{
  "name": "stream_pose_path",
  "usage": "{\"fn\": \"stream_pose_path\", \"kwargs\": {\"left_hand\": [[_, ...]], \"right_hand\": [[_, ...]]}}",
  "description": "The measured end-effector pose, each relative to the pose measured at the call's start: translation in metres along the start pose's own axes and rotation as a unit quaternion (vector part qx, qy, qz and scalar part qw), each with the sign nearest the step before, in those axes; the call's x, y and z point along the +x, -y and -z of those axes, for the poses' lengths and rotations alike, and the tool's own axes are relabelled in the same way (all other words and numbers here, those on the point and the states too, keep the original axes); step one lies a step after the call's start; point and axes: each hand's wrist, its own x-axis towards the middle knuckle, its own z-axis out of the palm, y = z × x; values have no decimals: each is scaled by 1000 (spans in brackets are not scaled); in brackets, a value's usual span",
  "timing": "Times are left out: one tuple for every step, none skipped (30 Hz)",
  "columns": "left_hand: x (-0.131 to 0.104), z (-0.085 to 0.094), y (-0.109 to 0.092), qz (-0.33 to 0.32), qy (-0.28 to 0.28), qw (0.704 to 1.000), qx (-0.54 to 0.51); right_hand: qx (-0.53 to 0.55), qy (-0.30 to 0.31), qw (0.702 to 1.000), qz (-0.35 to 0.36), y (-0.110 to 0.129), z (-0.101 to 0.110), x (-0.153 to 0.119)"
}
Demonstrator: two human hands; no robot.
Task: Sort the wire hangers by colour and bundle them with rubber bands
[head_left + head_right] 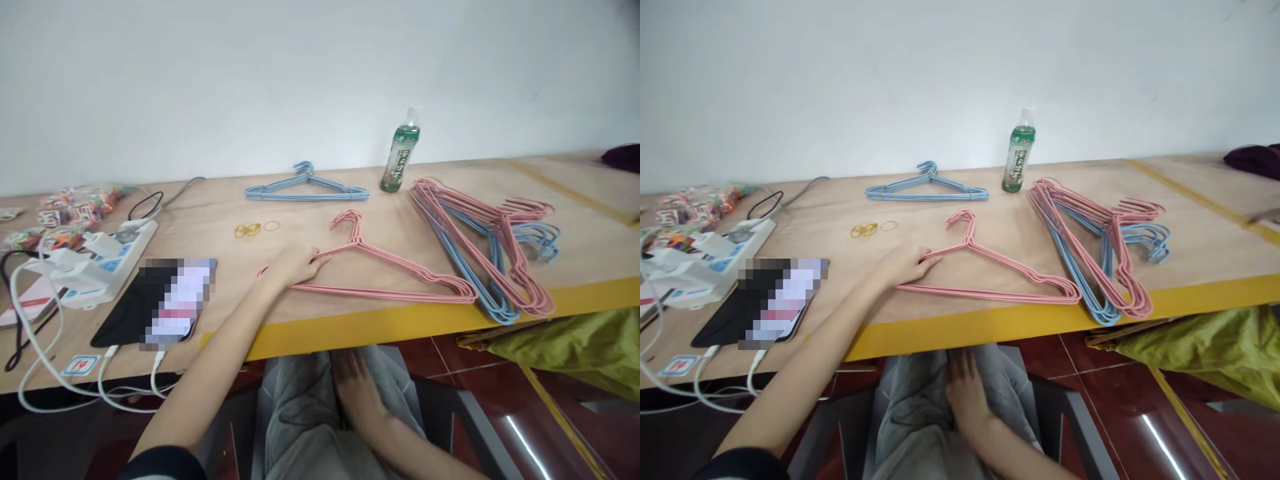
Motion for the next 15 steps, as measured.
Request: {"fn": "stream_pose_path", "kwargs": {"left_hand": [[0, 0, 0, 0, 0, 1000, -1], [-1, -1, 0, -1, 0, 1000, -2], [-1, -1, 0, -3, -1, 1000, -4], [-1, -2, 0, -4, -1, 1000, -5], [-1, -2, 1, -4, -2, 1000, -6], [0, -2, 1, -5, -2, 1000, -6], [0, -3, 1, -4, -2, 1000, -6], [0, -4, 1, -3, -2, 1000, -5], [0, -4, 2, -2, -2, 1000, -5], [0, -5, 2, -1, -2, 1000, -5], [0, -5, 2, -1, -1, 1000, -5], [1, -6, 2, 0, -1, 1000, -4], [1, -6, 2, -1, -2, 1000, -3], [1, -6, 2, -2, -2, 1000, -2], [2, -7, 2, -3, -3, 1000, -1]], "right_hand": [[-24, -17, 999, -19, -10, 9, 5], [-35, -25, 999, -29, -19, 19, 9], [-44, -32, 998, -40, -28, 27, 12], [-46, -40, 997, -48, -36, 35, 14], [-49, -51, 996, -54, -46, 42, 16], [-53, -68, 995, -58, -56, 47, 17], [-56, -88, 993, -60, -67, 51, 18], [-59, -114, 990, -54, -80, 53, 19], [-62, -140, 987, -49, -95, 54, 19], [-64, -163, 984, -46, -111, 55, 18], [-63, -193, 979, -20, -128, 54, 16], [-69, -224, 972, -13, -144, 53, 13], [-76, -233, 969, -17, -159, 52, 10], [-80, -237, 968, -26, -173, 51, 6], [-82, -232, 968, -37, -184, 50, 3]]}}
